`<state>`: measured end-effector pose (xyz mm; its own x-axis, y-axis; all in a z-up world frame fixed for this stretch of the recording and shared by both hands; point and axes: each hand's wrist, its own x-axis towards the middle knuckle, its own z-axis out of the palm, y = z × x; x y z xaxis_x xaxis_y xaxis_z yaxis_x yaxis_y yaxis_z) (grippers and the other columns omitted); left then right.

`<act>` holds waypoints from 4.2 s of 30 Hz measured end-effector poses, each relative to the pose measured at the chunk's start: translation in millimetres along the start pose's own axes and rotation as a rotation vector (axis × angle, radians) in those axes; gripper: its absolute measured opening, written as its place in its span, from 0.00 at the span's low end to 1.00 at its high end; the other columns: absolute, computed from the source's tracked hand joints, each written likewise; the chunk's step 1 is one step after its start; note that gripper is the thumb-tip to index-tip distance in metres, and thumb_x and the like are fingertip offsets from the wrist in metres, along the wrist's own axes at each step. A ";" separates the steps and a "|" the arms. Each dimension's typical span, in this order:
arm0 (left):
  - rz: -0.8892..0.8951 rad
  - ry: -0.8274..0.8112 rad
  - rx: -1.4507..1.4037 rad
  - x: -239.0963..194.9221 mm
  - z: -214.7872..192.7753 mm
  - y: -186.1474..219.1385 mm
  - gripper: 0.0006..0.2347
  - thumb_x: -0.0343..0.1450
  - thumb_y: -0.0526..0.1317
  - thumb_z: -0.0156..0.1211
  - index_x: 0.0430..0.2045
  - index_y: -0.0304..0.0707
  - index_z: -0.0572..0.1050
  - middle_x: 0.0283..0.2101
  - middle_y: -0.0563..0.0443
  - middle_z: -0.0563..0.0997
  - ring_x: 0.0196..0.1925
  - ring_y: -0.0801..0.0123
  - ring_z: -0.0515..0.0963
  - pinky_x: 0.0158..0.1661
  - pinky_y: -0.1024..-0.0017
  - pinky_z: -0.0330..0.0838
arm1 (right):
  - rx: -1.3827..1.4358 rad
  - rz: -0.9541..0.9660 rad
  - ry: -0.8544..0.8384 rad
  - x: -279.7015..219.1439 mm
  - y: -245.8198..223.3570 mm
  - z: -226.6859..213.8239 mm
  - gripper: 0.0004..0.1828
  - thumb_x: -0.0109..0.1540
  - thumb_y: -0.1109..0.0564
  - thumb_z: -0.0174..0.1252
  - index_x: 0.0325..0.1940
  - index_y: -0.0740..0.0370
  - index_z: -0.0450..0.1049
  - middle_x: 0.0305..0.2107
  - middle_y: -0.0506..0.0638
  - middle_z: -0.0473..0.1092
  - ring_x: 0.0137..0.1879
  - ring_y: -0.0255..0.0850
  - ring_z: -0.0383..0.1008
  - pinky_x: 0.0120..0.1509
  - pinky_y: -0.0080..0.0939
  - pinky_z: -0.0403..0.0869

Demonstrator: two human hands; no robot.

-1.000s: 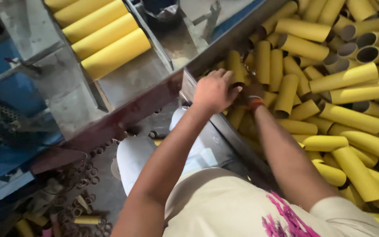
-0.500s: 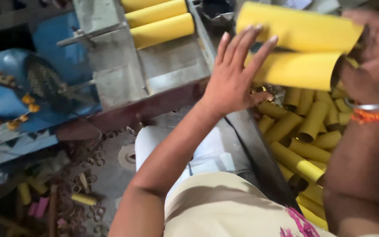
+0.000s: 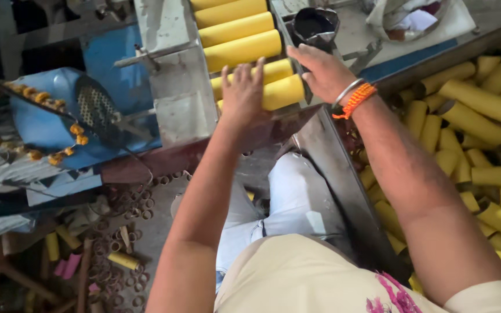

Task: The person repeatedly picks up yellow cylindrical objects from a large pile and places them into a metal tray on a conveyor. The action is continuous and repetitive, with the worker using both hands to handle the cylinders.

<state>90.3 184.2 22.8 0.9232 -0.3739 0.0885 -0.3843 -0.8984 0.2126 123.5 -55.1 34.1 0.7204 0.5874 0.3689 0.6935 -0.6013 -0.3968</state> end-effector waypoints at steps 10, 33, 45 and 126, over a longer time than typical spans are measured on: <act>0.162 0.223 -0.024 1.4 -2.0 31.9 0.50 0.57 0.57 0.78 0.72 0.36 0.56 0.69 0.32 0.63 0.72 0.42 0.59 0.69 0.37 0.45 | 0.365 0.732 0.327 -236.5 36.4 -66.9 0.20 0.68 0.66 0.56 0.65 0.62 0.72 0.56 0.50 0.75 0.62 0.41 0.75 0.68 0.40 0.73; 0.465 -0.024 -0.465 -16.5 51.4 188.8 0.23 0.65 0.49 0.67 0.53 0.45 0.73 0.51 0.45 0.77 0.52 0.50 0.79 0.46 0.56 0.75 | -0.455 0.601 -0.438 -305.9 112.1 151.4 0.23 0.62 0.43 0.53 0.61 0.42 0.72 0.61 0.50 0.70 0.67 0.48 0.70 0.65 0.51 0.71; 0.497 0.068 -0.624 -23.8 60.2 185.4 0.21 0.67 0.47 0.68 0.53 0.44 0.73 0.51 0.47 0.78 0.52 0.51 0.79 0.50 0.57 0.75 | -0.269 0.808 0.099 -295.0 50.8 -23.8 0.12 0.67 0.61 0.51 0.31 0.61 0.74 0.60 0.59 0.74 0.44 0.51 0.79 0.47 0.49 0.79; 0.498 0.014 -0.485 -25.6 51.4 191.0 0.13 0.65 0.47 0.66 0.40 0.43 0.77 0.40 0.49 0.81 0.44 0.53 0.81 0.40 0.57 0.75 | 0.071 1.676 0.462 -365.3 148.9 123.7 0.15 0.67 0.53 0.55 0.56 0.59 0.75 0.47 0.58 0.76 0.53 0.52 0.77 0.57 0.49 0.74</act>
<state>-6.8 10.3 11.2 0.6378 -0.7091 0.3006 -0.7220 -0.4146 0.5539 -37.8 -292.2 -263.7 0.5501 -0.7931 -0.2615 -0.7381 -0.3153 -0.5965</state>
